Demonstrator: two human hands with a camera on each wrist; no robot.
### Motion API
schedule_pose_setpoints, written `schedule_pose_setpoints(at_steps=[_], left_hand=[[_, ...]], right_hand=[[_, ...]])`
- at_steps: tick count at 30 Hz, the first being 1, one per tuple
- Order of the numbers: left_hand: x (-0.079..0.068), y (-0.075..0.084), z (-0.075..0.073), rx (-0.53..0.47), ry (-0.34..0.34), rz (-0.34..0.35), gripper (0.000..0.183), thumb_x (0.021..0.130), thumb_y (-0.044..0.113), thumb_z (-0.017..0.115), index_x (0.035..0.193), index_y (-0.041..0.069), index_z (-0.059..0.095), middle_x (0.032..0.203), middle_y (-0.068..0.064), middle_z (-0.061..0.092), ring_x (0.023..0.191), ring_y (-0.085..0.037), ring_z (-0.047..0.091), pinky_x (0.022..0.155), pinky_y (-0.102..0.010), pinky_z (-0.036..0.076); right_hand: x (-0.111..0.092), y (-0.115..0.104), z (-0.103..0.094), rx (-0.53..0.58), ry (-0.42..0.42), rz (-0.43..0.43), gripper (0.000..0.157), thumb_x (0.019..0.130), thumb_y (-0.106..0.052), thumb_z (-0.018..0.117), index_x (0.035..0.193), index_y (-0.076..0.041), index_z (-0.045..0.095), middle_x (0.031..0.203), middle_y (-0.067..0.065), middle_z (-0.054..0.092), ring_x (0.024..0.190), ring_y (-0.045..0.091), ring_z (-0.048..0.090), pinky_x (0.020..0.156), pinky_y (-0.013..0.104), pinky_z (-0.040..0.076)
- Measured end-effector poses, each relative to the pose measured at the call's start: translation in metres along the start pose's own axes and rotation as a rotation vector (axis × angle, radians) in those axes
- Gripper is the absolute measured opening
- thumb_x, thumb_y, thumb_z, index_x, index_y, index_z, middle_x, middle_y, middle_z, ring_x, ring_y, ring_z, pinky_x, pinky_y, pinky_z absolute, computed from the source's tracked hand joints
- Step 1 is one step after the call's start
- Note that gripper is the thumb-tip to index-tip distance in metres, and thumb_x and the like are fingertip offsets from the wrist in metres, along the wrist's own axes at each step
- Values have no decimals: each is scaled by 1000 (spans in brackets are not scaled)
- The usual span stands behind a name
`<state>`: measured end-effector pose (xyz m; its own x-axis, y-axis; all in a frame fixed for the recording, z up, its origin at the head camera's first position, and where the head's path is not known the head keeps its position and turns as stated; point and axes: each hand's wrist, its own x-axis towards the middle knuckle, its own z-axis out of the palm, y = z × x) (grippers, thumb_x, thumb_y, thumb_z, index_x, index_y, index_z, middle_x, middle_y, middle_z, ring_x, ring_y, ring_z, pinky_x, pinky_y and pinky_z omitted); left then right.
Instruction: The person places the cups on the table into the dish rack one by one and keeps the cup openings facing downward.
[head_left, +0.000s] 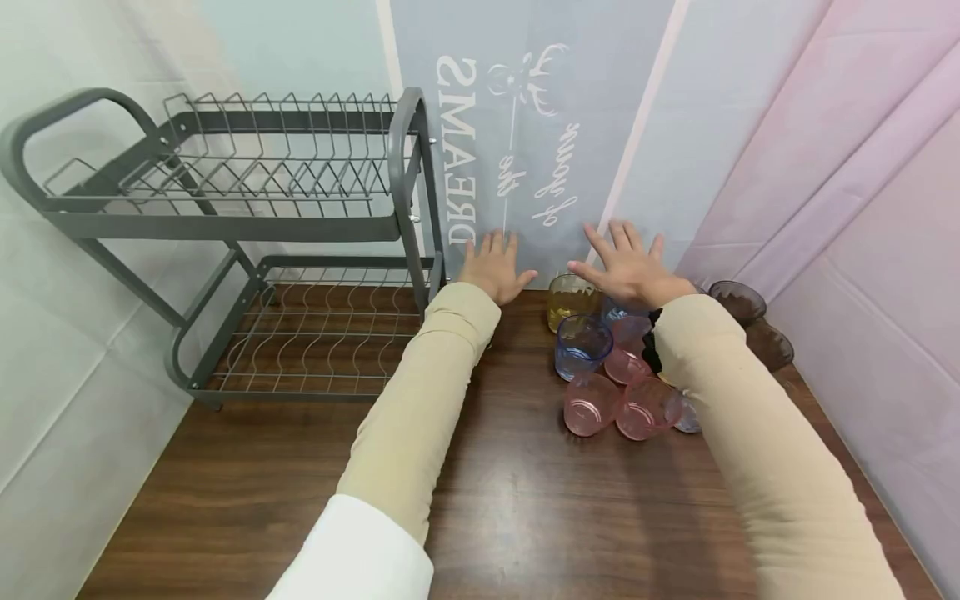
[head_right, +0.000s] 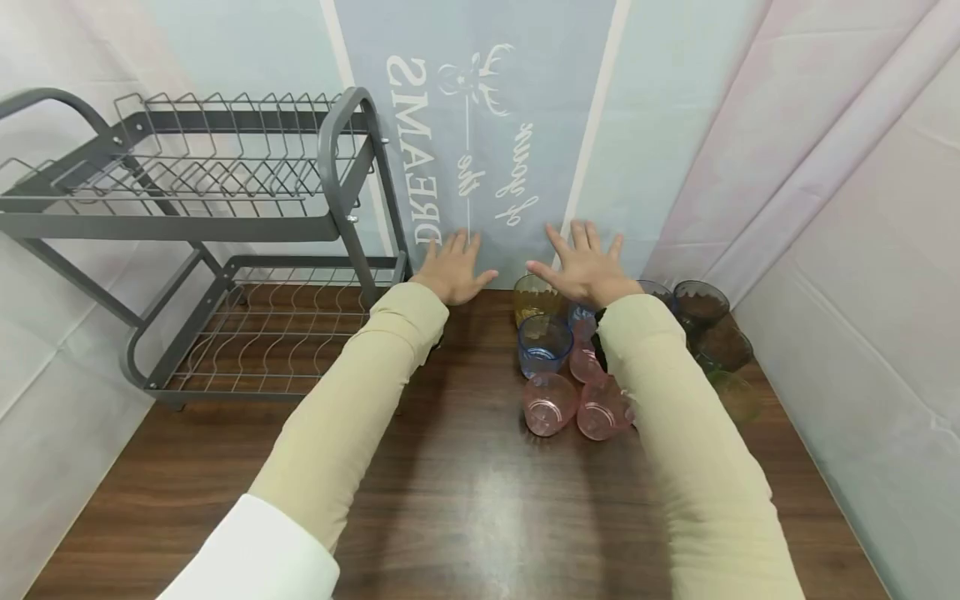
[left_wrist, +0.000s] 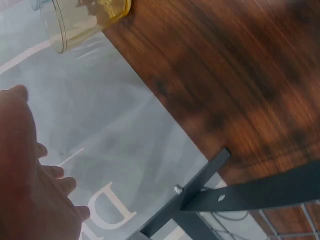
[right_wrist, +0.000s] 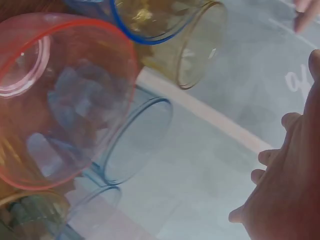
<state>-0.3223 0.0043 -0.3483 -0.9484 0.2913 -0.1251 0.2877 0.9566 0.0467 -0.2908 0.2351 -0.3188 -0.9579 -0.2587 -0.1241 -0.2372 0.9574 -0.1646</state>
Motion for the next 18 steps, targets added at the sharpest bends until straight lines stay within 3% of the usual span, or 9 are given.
schedule_pose_setpoints(at_steps=[3,6,13,18], left_hand=[[-1,0,0,-11,-16,5,82,105,64,27,165,14,2,170,-14,3,156,-31,5,125,-54,6],[-6,3,-3,-22,9,27,81,105,62,29,165,13,6,170,-15,6,156,-31,8,125,-53,8],[-21,7,-20,-25,74,171,78,106,56,38,163,7,15,167,-18,20,153,-32,21,124,-51,16],[-28,12,-24,-5,83,234,81,106,56,40,162,4,14,166,-20,19,153,-33,20,124,-51,17]], right_hand=[[-3,-5,-6,-2,8,-31,90,98,-77,23,165,-22,-2,167,24,-11,153,43,-13,109,76,-16],[-8,-9,-11,-12,7,-58,87,100,-74,25,165,-22,-1,167,24,-10,153,43,-12,109,75,-16],[-21,-12,-17,-8,11,-109,84,102,-70,29,165,-23,1,167,25,-6,153,44,-9,111,75,-13],[-35,-7,-15,9,39,-155,79,105,-62,35,165,-20,7,167,27,2,153,47,-3,111,76,-11]])
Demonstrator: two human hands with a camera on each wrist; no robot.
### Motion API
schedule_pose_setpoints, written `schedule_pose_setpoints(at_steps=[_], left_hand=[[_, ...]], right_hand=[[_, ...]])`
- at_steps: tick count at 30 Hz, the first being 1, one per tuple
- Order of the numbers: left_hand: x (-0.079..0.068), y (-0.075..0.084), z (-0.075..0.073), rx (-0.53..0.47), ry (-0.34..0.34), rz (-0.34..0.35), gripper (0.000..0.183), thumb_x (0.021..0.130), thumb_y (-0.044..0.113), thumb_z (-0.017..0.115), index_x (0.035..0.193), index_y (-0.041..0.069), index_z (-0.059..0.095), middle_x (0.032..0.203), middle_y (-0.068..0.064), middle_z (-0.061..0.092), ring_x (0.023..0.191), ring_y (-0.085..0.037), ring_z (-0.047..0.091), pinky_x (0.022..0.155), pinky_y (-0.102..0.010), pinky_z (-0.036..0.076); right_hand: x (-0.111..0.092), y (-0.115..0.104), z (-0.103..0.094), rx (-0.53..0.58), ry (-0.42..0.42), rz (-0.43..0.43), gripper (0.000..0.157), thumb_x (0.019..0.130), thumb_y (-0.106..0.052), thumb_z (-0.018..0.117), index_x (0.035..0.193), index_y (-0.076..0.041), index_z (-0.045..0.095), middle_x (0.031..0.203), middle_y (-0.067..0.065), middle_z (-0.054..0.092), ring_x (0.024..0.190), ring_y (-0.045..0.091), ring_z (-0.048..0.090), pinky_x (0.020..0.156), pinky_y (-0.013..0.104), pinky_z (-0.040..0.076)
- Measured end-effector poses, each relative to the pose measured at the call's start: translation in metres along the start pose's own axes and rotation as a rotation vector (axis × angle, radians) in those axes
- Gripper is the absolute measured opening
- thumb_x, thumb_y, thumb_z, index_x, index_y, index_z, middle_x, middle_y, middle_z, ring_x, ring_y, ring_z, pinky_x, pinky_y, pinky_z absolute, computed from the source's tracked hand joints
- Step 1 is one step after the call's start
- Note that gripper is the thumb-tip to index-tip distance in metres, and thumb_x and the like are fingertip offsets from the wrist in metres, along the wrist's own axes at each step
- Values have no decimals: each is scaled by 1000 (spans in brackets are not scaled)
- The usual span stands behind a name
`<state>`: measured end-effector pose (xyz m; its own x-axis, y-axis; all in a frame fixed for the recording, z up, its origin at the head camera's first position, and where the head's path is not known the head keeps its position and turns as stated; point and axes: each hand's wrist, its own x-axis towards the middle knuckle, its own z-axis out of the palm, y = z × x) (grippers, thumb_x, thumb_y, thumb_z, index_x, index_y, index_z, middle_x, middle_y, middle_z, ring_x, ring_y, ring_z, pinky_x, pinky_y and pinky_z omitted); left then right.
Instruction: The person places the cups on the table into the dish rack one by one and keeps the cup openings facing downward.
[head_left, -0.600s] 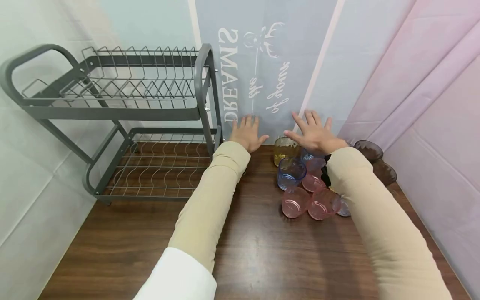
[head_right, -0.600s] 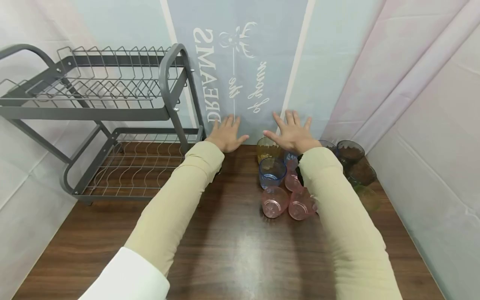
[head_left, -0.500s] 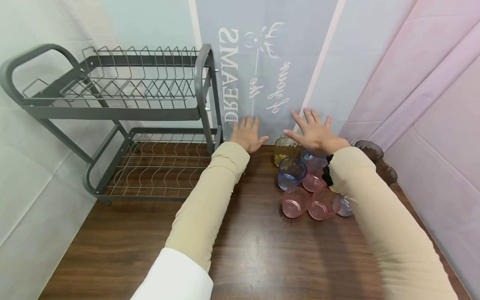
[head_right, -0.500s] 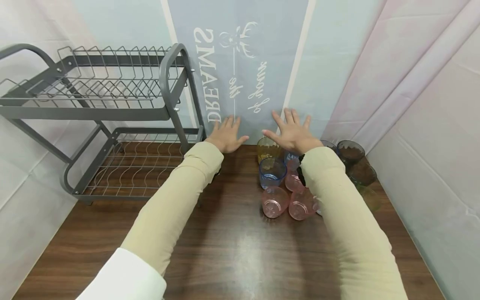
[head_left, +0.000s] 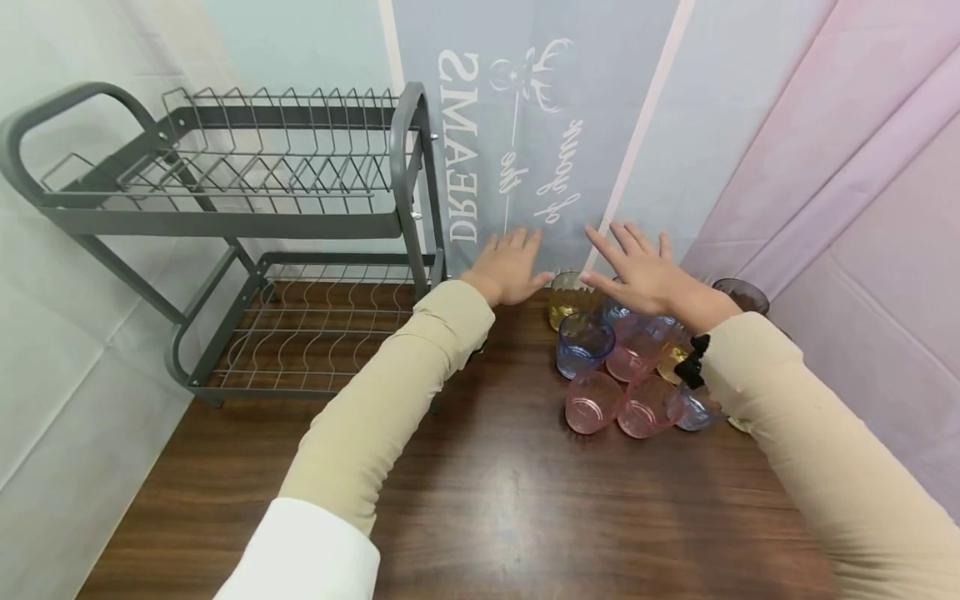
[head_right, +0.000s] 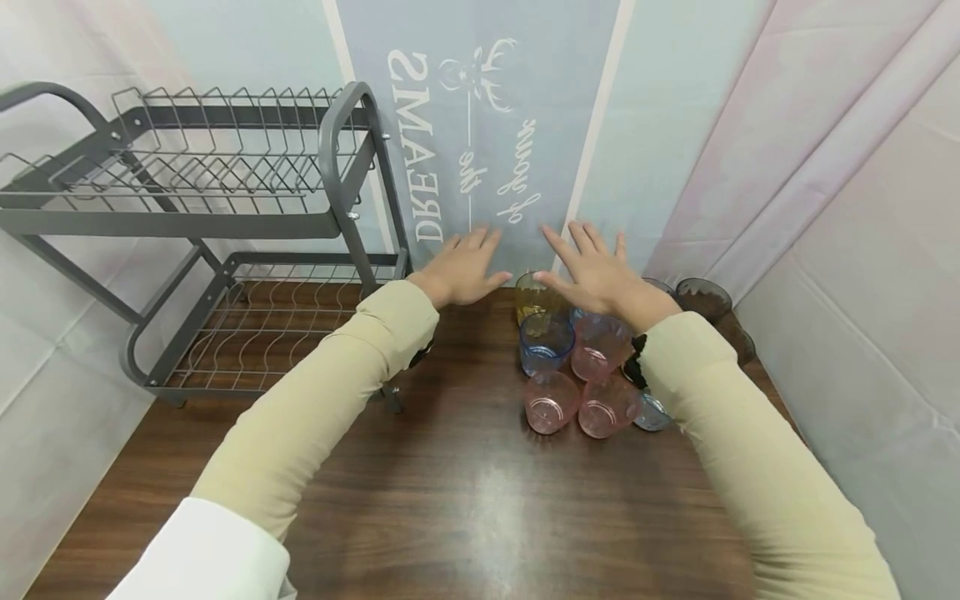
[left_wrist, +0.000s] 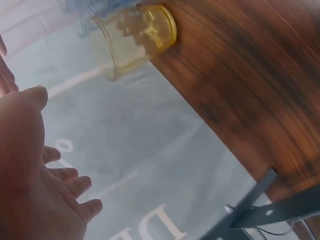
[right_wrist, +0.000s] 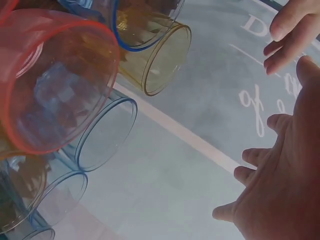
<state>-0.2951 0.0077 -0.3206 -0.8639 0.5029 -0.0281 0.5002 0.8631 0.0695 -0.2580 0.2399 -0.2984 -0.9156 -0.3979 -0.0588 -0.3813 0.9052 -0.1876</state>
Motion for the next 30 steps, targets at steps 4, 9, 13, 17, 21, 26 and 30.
schedule_pose_setpoints(at_steps=[4,9,13,17,21,26,30], left_hand=[[-8,6,0,-28,-15,44,83,105,56,42,163,4,12,167,-20,16,154,-34,17,124,-52,15],[-19,8,0,-42,-29,86,82,106,56,41,163,6,11,168,-19,12,155,-32,14,125,-50,11],[-28,7,1,-33,-15,110,81,106,56,40,163,7,12,168,-18,14,155,-31,15,125,-49,8],[-40,8,5,-23,35,130,79,106,56,41,162,7,19,166,-17,23,153,-30,22,125,-49,14],[-53,11,11,-25,76,148,76,106,56,41,161,7,24,163,-14,31,151,-28,29,124,-48,20],[-71,10,22,-78,118,181,73,106,53,44,160,6,29,161,-15,36,149,-28,32,122,-49,23],[-85,4,36,-117,144,198,70,106,49,47,158,5,32,160,-15,38,148,-28,34,122,-48,25]], right_hand=[[-16,4,-4,19,14,-2,80,105,-61,38,165,-21,4,167,26,0,152,48,-2,112,75,-10],[-32,8,-15,35,59,-12,80,105,-58,40,165,-22,1,168,25,-1,152,48,-2,113,74,-7],[-45,12,-21,62,96,-41,77,107,-54,41,165,-19,6,167,25,3,152,49,1,115,73,-4],[-59,19,-23,100,141,-81,71,108,-45,47,163,-10,19,165,29,11,152,49,6,117,71,4],[-78,29,-19,154,193,-99,64,107,-36,52,158,-2,32,162,32,19,150,50,12,117,69,12],[-102,41,-9,213,288,-108,55,107,-27,54,151,4,42,156,34,29,147,52,19,118,67,14],[-121,49,2,234,351,-88,51,105,-21,57,147,5,46,153,34,35,144,53,26,117,66,17]])
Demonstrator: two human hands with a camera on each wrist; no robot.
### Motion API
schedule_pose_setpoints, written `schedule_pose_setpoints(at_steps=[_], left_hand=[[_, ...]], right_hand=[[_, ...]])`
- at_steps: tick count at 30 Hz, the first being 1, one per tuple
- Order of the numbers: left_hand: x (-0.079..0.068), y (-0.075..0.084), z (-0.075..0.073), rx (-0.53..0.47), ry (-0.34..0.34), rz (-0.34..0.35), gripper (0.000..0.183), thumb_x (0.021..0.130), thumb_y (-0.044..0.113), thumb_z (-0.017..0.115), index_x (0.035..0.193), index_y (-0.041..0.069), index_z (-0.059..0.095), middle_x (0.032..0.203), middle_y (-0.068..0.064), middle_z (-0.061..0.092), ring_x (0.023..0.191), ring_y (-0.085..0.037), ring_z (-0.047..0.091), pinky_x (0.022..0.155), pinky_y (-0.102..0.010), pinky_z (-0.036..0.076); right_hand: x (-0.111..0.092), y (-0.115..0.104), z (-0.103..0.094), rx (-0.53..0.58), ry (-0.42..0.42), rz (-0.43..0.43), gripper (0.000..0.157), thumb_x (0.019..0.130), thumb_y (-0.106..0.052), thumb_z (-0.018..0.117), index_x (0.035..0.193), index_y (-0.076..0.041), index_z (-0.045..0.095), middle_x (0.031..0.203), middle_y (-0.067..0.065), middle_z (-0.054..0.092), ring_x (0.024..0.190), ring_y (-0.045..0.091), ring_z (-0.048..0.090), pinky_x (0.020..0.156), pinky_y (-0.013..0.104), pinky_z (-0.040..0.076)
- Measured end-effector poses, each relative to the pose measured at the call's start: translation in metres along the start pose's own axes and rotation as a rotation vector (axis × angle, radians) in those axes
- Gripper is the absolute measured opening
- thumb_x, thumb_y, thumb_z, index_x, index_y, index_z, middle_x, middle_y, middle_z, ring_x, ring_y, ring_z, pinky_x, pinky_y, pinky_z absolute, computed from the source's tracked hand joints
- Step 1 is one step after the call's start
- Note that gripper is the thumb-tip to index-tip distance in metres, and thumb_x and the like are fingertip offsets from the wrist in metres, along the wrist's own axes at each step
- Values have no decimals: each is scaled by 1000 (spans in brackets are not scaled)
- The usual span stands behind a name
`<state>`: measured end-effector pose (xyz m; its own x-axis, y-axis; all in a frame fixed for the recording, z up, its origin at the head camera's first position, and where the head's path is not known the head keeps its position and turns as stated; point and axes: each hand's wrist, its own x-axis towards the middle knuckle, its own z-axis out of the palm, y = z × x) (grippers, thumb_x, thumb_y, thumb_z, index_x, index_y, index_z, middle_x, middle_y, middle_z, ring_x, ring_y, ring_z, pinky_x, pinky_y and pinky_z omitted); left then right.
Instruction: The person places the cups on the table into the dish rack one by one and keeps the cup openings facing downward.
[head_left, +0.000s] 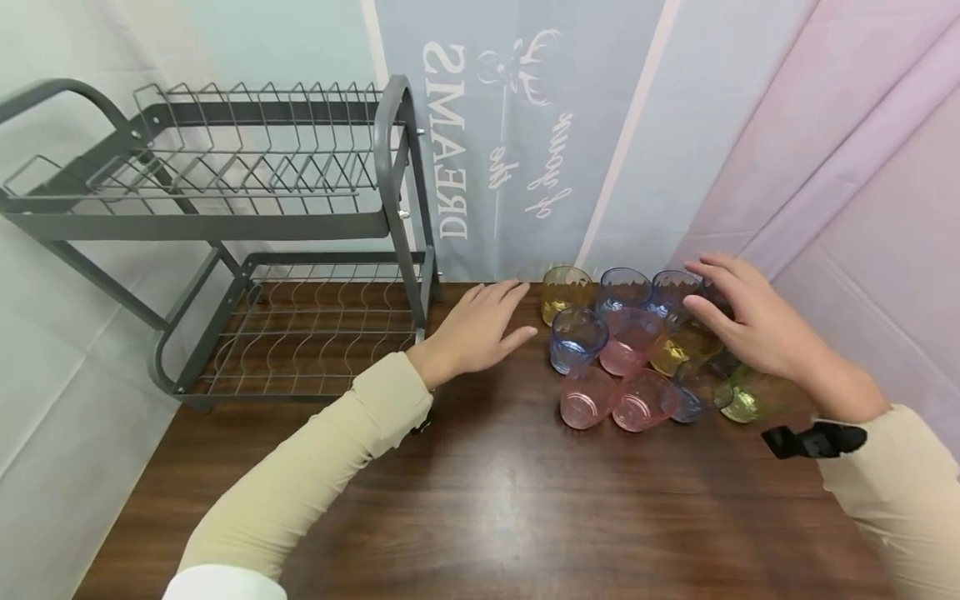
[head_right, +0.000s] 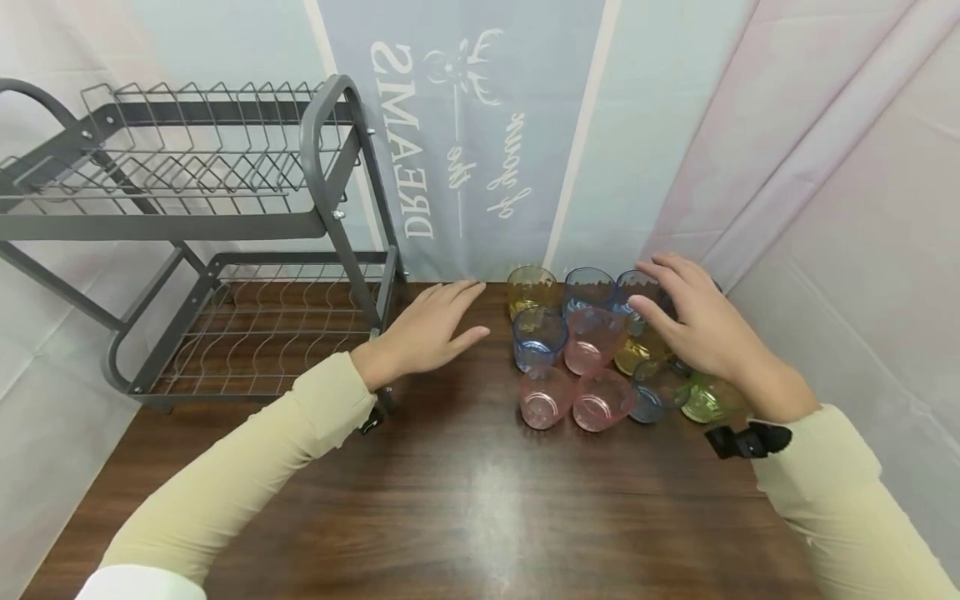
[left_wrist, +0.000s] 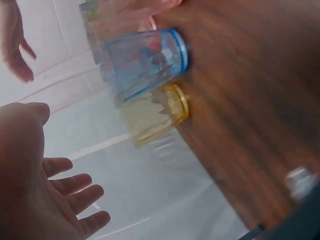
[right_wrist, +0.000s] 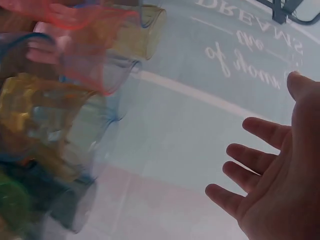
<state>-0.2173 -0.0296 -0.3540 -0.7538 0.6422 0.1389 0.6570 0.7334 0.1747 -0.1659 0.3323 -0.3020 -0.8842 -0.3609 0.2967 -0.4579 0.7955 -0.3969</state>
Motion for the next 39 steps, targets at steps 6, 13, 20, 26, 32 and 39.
schedule_pose_setpoints(at_steps=[6,13,20,26,32,39], left_hand=[[-19,-2,14,-41,39,23,67,106,46,49,156,4,36,159,-15,40,148,-26,35,122,-45,24],[-31,7,24,-58,69,70,66,105,47,51,155,4,39,157,-16,42,145,-28,39,121,-45,26],[-35,21,29,-78,94,113,67,104,48,52,155,6,40,156,-13,43,144,-26,41,121,-45,26],[-32,35,28,-78,75,158,68,103,50,53,155,6,40,156,-12,43,144,-25,39,121,-46,26],[-29,49,29,-53,59,204,69,104,53,49,156,8,39,157,-10,43,146,-21,37,122,-44,25],[-27,63,33,-39,15,244,70,103,56,48,156,11,39,158,-8,42,147,-19,34,122,-43,25]], right_hand=[[-32,21,4,-10,167,52,44,99,-11,65,139,5,54,137,32,53,129,52,44,119,35,25],[-68,50,0,-2,204,293,46,101,-17,62,137,10,51,132,36,54,120,41,46,88,3,25],[-88,71,-1,-50,104,519,60,103,-24,56,139,20,38,129,48,45,113,62,45,90,57,43],[-104,95,8,15,-76,623,70,107,-28,45,139,30,23,129,56,34,114,70,38,93,76,34],[-114,109,17,48,-167,639,71,106,-29,45,135,33,25,127,54,41,107,64,53,80,48,50],[-120,117,31,262,-195,678,63,110,-24,40,139,29,23,128,56,39,68,10,70,65,37,62]])
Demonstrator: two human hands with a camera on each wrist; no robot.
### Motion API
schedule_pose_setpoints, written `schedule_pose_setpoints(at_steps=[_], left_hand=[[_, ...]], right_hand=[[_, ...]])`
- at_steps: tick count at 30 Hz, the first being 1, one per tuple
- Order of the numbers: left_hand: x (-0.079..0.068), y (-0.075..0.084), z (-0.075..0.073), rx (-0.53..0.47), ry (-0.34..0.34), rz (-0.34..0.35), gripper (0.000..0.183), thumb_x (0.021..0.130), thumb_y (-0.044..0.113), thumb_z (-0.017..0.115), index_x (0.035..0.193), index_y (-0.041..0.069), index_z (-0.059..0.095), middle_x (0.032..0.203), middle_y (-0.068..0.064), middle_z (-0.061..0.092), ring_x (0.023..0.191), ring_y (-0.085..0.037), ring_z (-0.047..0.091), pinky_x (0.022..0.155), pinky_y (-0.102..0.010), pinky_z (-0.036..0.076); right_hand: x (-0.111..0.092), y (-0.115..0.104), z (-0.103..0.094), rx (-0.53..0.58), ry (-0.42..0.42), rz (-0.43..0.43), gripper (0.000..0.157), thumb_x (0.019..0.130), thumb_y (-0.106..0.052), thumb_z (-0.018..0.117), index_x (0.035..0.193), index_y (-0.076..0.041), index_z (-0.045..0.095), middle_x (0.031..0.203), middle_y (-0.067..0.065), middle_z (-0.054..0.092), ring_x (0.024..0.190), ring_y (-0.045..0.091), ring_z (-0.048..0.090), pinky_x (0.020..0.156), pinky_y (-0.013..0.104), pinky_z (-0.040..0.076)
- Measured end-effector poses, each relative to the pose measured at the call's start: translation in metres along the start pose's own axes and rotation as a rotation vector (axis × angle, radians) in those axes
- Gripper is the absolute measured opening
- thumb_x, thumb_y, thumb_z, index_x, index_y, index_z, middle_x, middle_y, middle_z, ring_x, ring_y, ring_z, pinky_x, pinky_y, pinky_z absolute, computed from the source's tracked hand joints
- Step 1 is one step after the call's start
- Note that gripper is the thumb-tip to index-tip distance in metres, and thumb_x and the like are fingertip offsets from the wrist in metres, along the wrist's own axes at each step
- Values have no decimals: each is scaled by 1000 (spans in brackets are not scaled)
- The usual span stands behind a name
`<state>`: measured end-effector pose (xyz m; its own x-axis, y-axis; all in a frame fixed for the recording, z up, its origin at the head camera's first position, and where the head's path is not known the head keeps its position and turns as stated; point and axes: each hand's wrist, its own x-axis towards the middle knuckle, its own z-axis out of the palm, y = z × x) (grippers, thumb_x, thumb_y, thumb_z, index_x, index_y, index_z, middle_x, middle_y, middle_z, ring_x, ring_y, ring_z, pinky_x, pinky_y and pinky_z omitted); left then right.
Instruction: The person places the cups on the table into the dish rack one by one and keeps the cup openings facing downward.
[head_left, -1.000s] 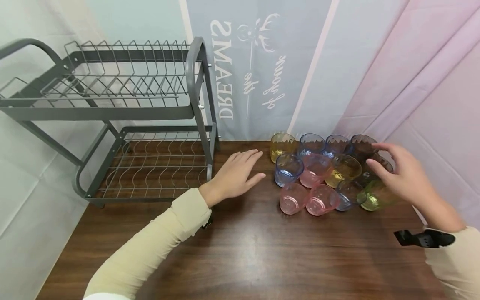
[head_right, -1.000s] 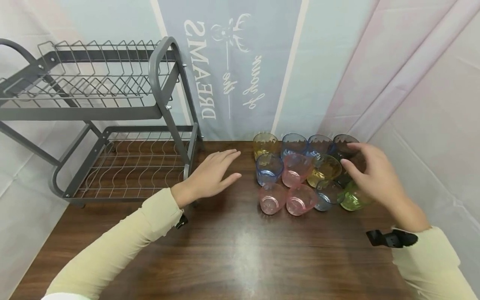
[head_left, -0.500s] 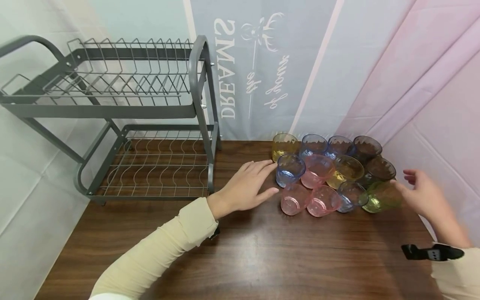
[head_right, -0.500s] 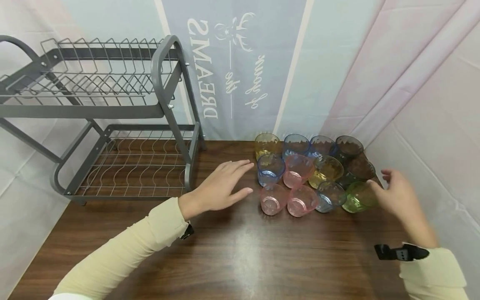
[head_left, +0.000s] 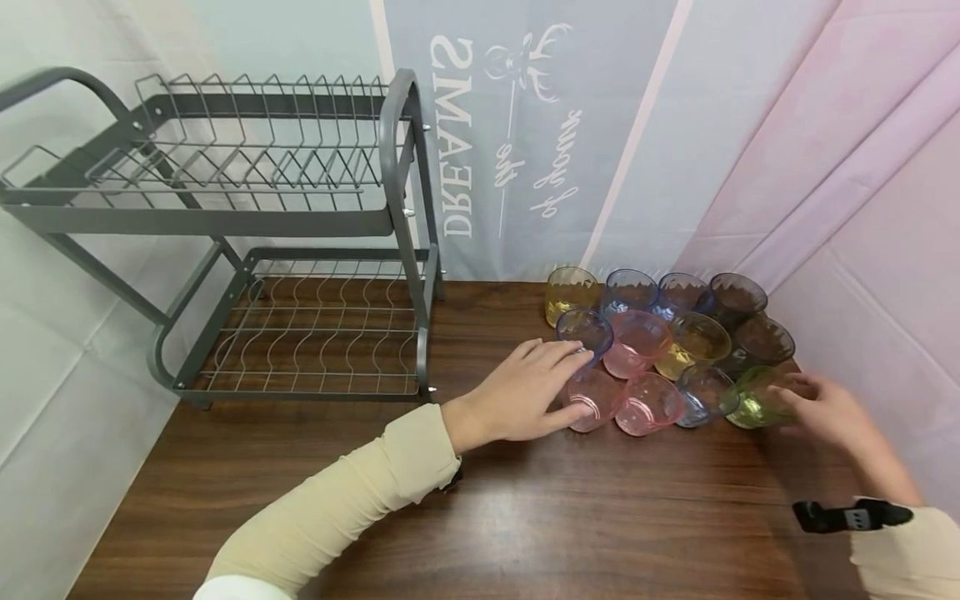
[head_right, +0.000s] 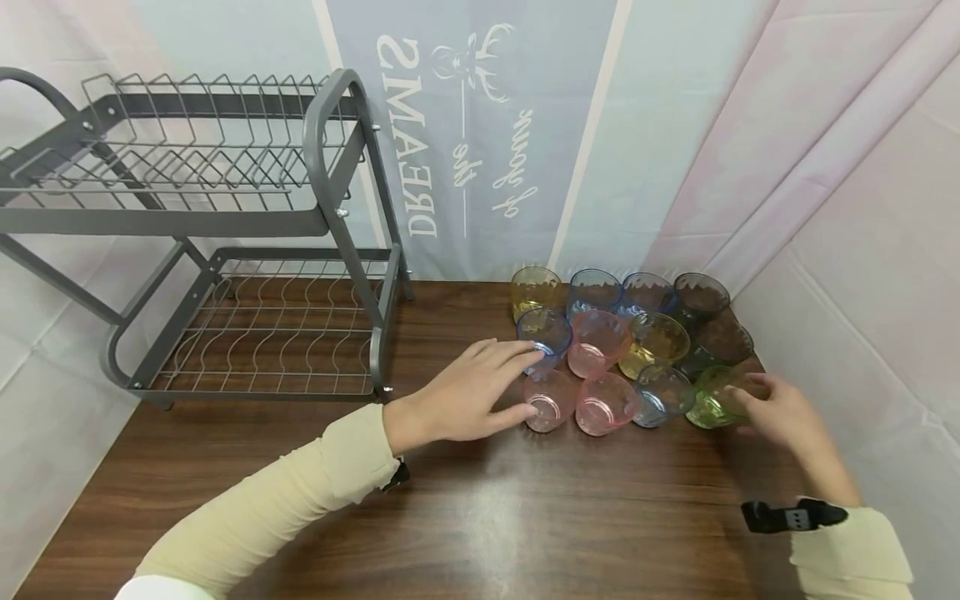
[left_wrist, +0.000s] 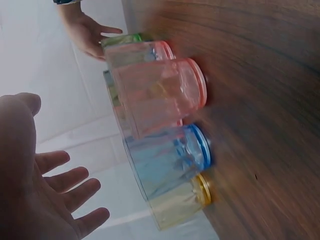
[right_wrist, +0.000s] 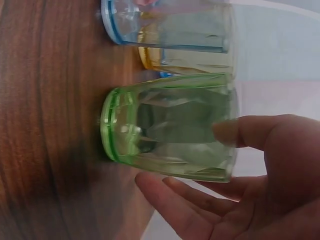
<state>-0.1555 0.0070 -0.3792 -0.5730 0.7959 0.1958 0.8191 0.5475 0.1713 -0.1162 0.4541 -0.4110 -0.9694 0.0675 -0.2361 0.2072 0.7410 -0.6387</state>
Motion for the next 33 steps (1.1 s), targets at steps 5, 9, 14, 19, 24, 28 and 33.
schedule_pose_setpoints(at_steps=[5,9,14,19,24,28,33], left_hand=[[6,10,5,6,-8,36,70,103,58,47,156,12,40,157,-6,43,147,-17,35,121,-43,27],[12,20,10,16,-28,62,69,104,58,44,156,13,39,158,-5,43,146,-17,36,120,-41,27],[19,30,15,29,-36,81,69,103,59,43,156,15,40,158,-4,43,146,-15,35,120,-38,26],[25,36,17,30,-31,90,70,103,61,43,157,15,39,157,-2,43,145,-14,36,120,-37,26],[30,41,19,34,-41,99,71,103,61,42,157,16,37,158,-1,41,146,-13,35,121,-36,24],[34,45,18,-2,-56,96,71,103,61,41,159,17,34,160,0,38,148,-11,31,122,-35,21],[41,47,17,-114,-56,77,72,103,60,43,159,16,33,161,-1,37,149,-10,30,122,-31,22]], right_hand=[[0,6,6,47,-30,8,56,110,-21,39,138,27,29,128,53,41,74,-2,64,69,39,62],[-1,9,8,42,-39,31,57,111,-23,37,141,26,28,135,54,33,75,3,68,70,39,62],[0,10,9,80,-55,26,52,111,-15,29,140,28,27,137,54,31,77,-7,62,73,38,62],[0,14,10,114,-56,-14,45,109,-5,26,136,31,30,129,53,42,79,-7,62,73,36,62],[0,17,9,124,-58,-19,43,108,-3,27,135,31,30,124,50,48,80,-6,62,73,34,62],[-3,18,5,127,-44,-10,42,108,-3,29,135,30,31,116,41,56,79,-5,63,73,35,62],[-10,10,-3,108,-26,-39,39,108,-2,31,131,28,36,103,8,68,79,-4,64,70,35,62]])
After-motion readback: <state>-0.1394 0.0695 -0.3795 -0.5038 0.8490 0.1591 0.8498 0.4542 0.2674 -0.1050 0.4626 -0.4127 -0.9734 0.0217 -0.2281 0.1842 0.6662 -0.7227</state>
